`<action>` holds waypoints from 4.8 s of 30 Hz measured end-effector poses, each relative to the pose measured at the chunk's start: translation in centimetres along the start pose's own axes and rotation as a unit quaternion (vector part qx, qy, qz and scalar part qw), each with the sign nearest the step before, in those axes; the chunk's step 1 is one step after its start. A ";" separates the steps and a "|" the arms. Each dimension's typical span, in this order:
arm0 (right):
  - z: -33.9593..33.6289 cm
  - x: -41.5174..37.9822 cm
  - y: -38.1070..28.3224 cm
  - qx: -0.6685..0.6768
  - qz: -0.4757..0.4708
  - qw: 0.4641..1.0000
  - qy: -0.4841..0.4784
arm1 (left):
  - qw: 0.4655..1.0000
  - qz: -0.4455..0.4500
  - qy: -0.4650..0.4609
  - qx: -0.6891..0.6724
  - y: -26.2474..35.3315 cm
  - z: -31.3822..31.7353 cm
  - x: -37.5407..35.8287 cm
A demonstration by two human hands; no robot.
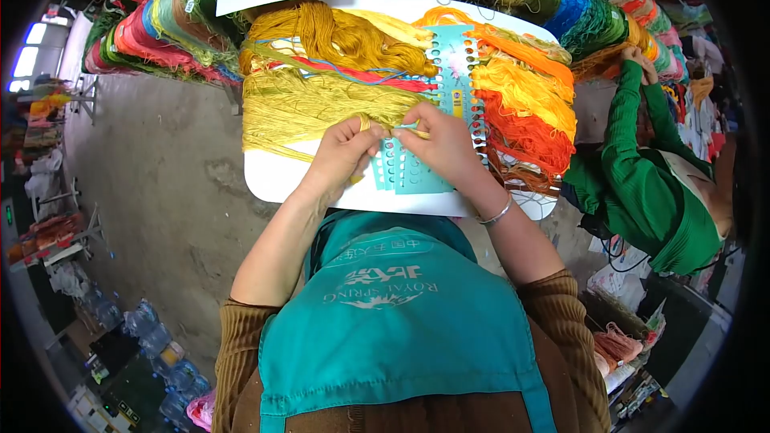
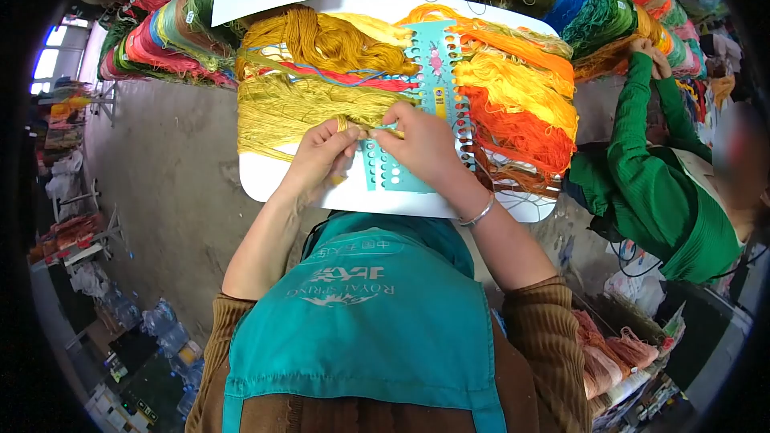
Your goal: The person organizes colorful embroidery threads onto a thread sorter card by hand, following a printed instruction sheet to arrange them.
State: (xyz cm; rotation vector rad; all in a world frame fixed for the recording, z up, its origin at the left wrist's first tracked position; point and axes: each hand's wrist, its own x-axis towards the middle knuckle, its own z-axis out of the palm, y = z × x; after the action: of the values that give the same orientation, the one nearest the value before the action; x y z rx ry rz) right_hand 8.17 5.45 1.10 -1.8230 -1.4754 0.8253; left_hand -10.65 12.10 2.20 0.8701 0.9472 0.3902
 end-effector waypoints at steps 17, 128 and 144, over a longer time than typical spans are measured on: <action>-1.3 0.6 1.1 0.193 0.055 0.972 -0.118 | 0.940 0.186 -0.025 0.284 -2.5 2.5 2.4; 9.7 2.7 -16.0 0.527 0.067 0.847 0.012 | 0.965 0.155 -0.014 -0.211 7.9 -10.2 -6.9; 8.7 2.3 -15.2 0.559 0.084 0.825 -0.017 | 0.973 0.193 0.057 -0.109 7.0 -8.7 -7.0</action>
State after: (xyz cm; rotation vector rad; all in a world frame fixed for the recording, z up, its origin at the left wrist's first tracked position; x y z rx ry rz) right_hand -7.15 10.97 7.91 -1.0002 -0.5398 1.4093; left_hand -21.23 16.02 9.05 0.8337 0.8197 0.8706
